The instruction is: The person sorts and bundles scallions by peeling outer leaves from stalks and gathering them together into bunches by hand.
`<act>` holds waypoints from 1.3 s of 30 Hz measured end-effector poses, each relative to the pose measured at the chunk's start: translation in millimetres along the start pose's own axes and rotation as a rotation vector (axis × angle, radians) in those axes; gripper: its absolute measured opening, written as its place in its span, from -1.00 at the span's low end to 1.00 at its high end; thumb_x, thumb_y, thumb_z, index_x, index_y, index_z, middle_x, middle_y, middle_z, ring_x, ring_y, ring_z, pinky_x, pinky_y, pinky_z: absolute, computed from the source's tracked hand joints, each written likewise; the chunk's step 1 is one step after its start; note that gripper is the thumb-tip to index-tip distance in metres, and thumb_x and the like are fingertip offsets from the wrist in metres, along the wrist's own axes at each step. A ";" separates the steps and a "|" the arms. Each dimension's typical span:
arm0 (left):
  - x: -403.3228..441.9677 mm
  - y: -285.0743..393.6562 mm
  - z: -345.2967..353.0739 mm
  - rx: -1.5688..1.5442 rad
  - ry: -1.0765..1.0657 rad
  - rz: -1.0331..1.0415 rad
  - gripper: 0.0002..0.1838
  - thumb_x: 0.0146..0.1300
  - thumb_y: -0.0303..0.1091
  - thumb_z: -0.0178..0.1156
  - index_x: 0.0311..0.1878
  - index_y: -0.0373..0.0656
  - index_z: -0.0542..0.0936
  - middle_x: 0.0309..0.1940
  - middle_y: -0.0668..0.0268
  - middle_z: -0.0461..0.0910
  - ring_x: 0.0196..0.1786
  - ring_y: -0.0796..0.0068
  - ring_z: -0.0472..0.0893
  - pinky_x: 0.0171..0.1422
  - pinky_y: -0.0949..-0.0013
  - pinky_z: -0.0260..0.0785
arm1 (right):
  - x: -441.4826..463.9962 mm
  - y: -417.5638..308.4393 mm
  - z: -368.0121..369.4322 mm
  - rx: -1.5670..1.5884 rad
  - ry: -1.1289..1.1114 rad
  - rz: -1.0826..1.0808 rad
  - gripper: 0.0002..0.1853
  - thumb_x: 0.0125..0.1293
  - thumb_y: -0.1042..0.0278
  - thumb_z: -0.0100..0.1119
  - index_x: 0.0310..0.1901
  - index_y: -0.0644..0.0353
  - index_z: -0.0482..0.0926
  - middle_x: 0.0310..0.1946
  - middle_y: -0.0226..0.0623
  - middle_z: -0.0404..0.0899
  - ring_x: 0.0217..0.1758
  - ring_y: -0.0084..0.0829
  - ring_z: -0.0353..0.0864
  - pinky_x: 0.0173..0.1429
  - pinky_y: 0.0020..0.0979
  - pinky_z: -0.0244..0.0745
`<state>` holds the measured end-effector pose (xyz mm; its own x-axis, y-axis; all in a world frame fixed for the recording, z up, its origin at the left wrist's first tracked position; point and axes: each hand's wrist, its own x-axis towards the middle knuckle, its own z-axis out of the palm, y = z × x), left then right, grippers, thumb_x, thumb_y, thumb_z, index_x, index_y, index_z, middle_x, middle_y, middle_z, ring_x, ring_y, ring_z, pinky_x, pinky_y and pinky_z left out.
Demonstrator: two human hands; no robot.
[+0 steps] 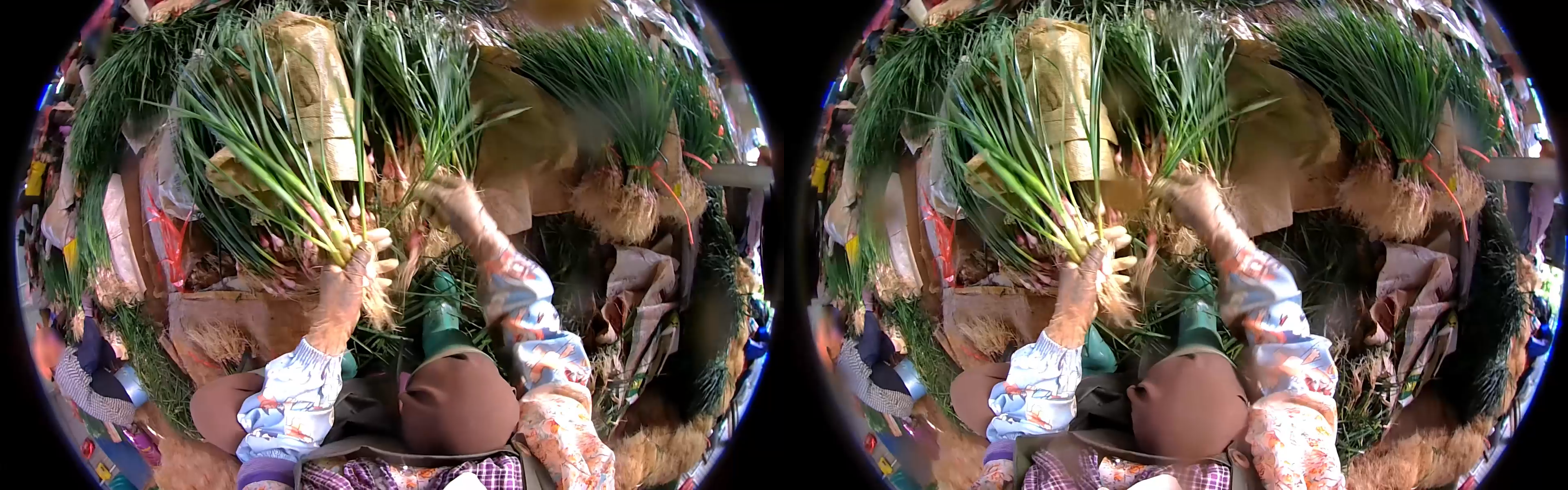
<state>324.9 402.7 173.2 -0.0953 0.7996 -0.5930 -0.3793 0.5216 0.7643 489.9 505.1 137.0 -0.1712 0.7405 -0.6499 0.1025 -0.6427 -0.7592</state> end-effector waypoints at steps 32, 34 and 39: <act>-10.0 36.1 -12.9 -0.209 -0.374 0.141 -0.70 0.26 -0.16 0.07 -0.19 -0.25 0.51 -0.31 0.16 0.58 -0.44 0.47 0.60 -0.32 0.50 0.49 | -45.5 112.4 -84.2 -1.532 -0.638 -0.075 -0.79 0.21 0.28 -0.08 -0.21 0.05 0.55 -0.32 -0.24 0.57 -0.24 -0.29 0.59 -0.25 -0.33 0.50; 10.2 4.4 -16.2 -0.318 -0.330 0.023 -0.72 0.23 -0.19 0.12 -0.14 -0.20 0.51 -0.66 0.48 0.41 -0.59 0.66 0.44 -0.31 0.40 0.50 | -12.2 52.2 -49.7 -1.444 -0.136 -0.300 -0.75 0.22 0.13 -0.01 -0.26 0.12 0.52 -0.37 -0.19 0.58 -0.27 -0.24 0.59 -0.24 -0.30 0.50; 7.3 -0.5 -6.3 -0.074 -0.258 -0.114 -0.60 0.23 -0.16 0.13 -0.03 -0.31 0.49 -0.69 0.47 0.40 -0.58 0.61 0.42 -0.28 0.44 0.41 | 79.4 -15.1 -3.3 -1.267 0.119 -0.209 -0.66 0.16 0.06 0.07 -0.19 0.15 0.53 -0.32 -0.16 0.59 -0.23 -0.20 0.58 -0.17 -0.25 0.48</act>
<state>318.6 406.4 166.9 0.1859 0.7913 -0.5825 -0.4412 0.5969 0.6701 478.0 574.3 96.8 -0.2156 0.8589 -0.4646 0.9492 0.0726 -0.3063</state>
